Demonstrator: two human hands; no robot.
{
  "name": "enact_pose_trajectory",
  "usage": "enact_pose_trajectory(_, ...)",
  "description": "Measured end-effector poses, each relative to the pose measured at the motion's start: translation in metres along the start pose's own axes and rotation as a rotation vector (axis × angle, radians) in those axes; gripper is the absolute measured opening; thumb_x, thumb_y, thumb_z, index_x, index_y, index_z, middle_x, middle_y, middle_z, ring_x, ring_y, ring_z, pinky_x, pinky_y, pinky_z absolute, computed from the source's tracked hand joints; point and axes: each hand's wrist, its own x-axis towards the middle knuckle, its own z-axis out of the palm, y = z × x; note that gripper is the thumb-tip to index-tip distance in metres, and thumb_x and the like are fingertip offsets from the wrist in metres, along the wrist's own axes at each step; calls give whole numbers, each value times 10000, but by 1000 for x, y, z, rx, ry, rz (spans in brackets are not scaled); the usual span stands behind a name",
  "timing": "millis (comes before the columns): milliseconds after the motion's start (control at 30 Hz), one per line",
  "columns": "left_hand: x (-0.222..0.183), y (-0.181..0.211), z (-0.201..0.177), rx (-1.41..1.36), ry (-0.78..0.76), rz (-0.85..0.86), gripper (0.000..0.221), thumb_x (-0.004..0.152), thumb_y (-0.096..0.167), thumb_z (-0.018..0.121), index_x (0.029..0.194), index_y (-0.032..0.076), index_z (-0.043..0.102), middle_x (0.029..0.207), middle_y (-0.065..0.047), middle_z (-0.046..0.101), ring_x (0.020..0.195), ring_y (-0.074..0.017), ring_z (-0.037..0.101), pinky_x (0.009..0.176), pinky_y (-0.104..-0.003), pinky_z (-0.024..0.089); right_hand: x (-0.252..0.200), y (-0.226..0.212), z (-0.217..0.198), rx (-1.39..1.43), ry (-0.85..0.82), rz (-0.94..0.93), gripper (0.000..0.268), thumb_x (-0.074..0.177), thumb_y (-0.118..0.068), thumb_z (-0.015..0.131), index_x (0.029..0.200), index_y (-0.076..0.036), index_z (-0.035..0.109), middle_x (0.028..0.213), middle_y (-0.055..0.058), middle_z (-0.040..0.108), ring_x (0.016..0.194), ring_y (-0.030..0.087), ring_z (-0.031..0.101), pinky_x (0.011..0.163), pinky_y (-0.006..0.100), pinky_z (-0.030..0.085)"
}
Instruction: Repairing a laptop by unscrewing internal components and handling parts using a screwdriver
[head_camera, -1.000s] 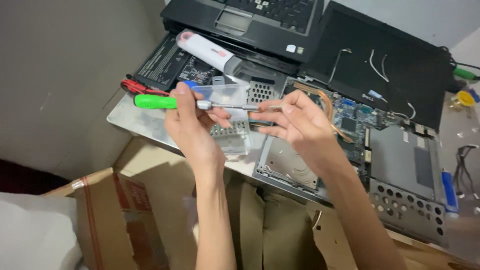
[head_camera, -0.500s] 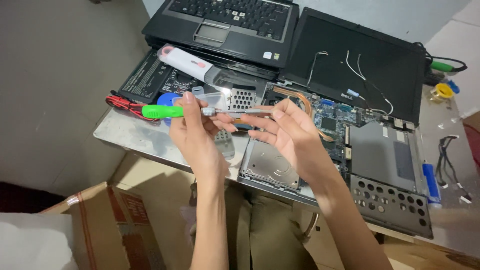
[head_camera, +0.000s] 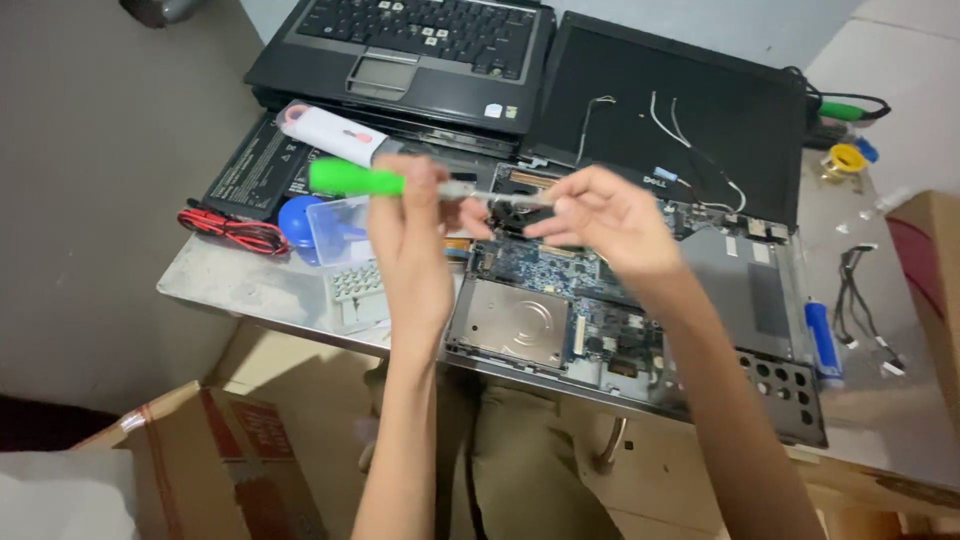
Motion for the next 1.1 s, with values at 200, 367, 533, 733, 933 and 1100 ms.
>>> enact_pose_trajectory(200,26,13,48,393,-313,199,343,1159,395,503,1017,97,596,603,-94,685,490,-234,723,514,-380,589,7,10,-65,-174,58,16,375,1148,-327,609,1320,-14,724,1242,195,796,1043,262,819,914,387,677)
enact_pose_trajectory(367,35,-20,63,741,-543,117,442,1139,519,468,1082,101,600,617,-161,725,803,-499,791,801,-647,559,11,31,-75,-672,-41,101,195,1102,-239,708,1193,-139,849,885,122,854,907,280,844,874,415,631)
enact_pose_trajectory(533,26,-43,60,803,-587,159,439,1180,465,436,1147,49,574,699,-249,724,817,-567,758,761,-682,549,19,34,-57,-678,-96,127,194,1103,-215,699,1220,-164,846,915,74,847,808,219,802,776,369,642)
enact_pose_trajectory(733,20,-45,67,885,-625,166,474,1179,503,399,1245,69,578,755,-236,756,845,-564,764,764,-682,570,24,43,-47,-660,-61,146,147,1036,-326,840,1128,-219,880,820,11,767,584,141,654,589,319,565)
enact_pose_trajectory(933,21,-53,65,884,-624,198,458,1179,501,409,1258,80,569,787,-247,753,843,-576,754,750,-697,567,26,60,-53,-644,-35,110,163,1025,-348,852,1063,-193,886,787,74,736,663,191,653,655,372,549)
enact_pose_trajectory(1100,20,-56,68,841,-524,320,365,1126,331,572,1276,2,627,815,-96,817,559,-327,753,524,-451,529,25,58,-50,-599,-57,-57,156,966,-186,834,1048,-58,871,1019,18,798,719,146,628,654,305,486)
